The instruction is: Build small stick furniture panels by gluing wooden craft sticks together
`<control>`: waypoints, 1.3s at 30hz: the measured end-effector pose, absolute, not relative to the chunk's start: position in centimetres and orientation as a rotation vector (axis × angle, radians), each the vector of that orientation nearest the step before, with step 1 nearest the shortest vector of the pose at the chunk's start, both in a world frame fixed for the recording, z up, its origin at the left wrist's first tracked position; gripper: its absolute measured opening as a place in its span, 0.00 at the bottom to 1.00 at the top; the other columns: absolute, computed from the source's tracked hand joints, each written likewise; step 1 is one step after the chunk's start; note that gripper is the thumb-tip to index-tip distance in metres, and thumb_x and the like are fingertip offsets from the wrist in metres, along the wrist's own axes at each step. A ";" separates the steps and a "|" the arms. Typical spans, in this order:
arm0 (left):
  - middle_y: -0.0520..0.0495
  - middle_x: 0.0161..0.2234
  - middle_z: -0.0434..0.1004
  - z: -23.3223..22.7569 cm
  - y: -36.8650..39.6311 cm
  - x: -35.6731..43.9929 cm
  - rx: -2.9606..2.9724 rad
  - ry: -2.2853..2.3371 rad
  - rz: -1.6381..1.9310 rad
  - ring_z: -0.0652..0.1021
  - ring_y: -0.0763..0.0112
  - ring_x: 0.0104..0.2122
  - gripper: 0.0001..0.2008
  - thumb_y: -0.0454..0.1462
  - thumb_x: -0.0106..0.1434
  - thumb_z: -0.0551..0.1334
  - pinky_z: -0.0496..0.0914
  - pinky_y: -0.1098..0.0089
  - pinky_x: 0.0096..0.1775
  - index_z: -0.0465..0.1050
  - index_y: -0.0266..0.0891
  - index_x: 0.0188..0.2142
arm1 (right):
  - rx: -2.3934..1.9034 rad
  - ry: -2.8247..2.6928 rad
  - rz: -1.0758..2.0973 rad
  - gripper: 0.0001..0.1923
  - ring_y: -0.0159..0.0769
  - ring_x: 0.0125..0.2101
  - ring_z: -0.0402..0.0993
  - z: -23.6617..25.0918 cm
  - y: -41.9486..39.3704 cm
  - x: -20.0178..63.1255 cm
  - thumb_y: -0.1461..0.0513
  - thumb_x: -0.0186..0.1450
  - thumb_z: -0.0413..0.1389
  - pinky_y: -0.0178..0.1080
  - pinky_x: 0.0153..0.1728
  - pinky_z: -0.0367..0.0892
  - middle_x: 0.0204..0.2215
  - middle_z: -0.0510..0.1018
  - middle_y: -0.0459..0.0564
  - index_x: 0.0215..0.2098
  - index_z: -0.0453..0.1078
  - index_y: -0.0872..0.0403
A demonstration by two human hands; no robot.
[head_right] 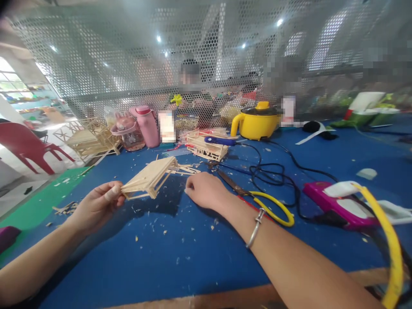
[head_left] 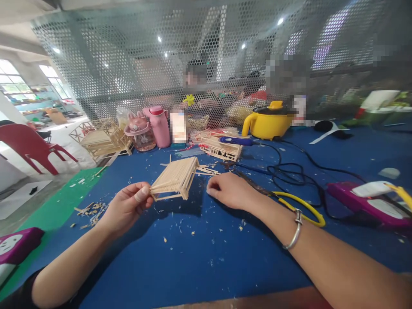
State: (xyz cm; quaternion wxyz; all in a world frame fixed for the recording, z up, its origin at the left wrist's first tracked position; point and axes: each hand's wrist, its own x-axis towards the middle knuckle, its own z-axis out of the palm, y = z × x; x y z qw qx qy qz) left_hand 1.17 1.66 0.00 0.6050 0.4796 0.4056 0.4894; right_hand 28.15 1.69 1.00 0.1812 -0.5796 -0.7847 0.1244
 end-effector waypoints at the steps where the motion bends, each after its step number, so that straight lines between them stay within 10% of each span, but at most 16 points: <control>1: 0.53 0.18 0.70 -0.1 1.5 1.4 1.107 0.951 1.150 0.69 0.79 0.19 0.14 0.43 0.48 0.71 0.66 0.79 0.24 0.71 0.36 0.24 | -1.648 -2.244 0.342 0.08 0.36 0.26 0.73 0.8 2.0 28.5 0.61 0.59 0.55 0.36 0.26 0.63 0.25 0.79 0.49 0.25 0.75 0.51; 11: 0.52 0.21 0.72 0.0 0.7 2.3 1.187 1.055 1.193 0.70 0.78 0.23 0.12 0.43 0.51 0.69 0.66 0.78 0.28 0.73 0.36 0.27 | -1.596 -2.313 0.096 0.19 0.50 0.46 0.65 -1.5 4.6 26.3 0.62 0.63 0.49 0.48 0.47 0.60 0.44 0.71 0.63 0.51 0.67 0.61; 21: 0.52 0.23 0.76 -1.3 -0.9 3.1 1.354 1.261 1.055 0.73 0.76 0.25 0.13 0.46 0.52 0.67 0.69 0.76 0.31 0.75 0.37 0.29 | -1.127 -2.206 0.402 0.12 0.28 0.27 0.68 1.3 0.5 27.4 0.65 0.60 0.53 0.32 0.30 0.65 0.27 0.74 0.44 0.42 0.70 0.53; 39: 0.51 0.33 0.82 -1.4 0.2 1.3 1.973 1.307 0.705 0.78 0.71 0.31 0.10 0.39 0.57 0.62 0.71 0.73 0.35 0.79 0.43 0.38 | -1.082 -2.332 0.358 0.06 0.26 0.22 0.72 0.8 0.2 26.5 0.65 0.58 0.56 0.30 0.26 0.64 0.23 0.79 0.41 0.29 0.76 0.51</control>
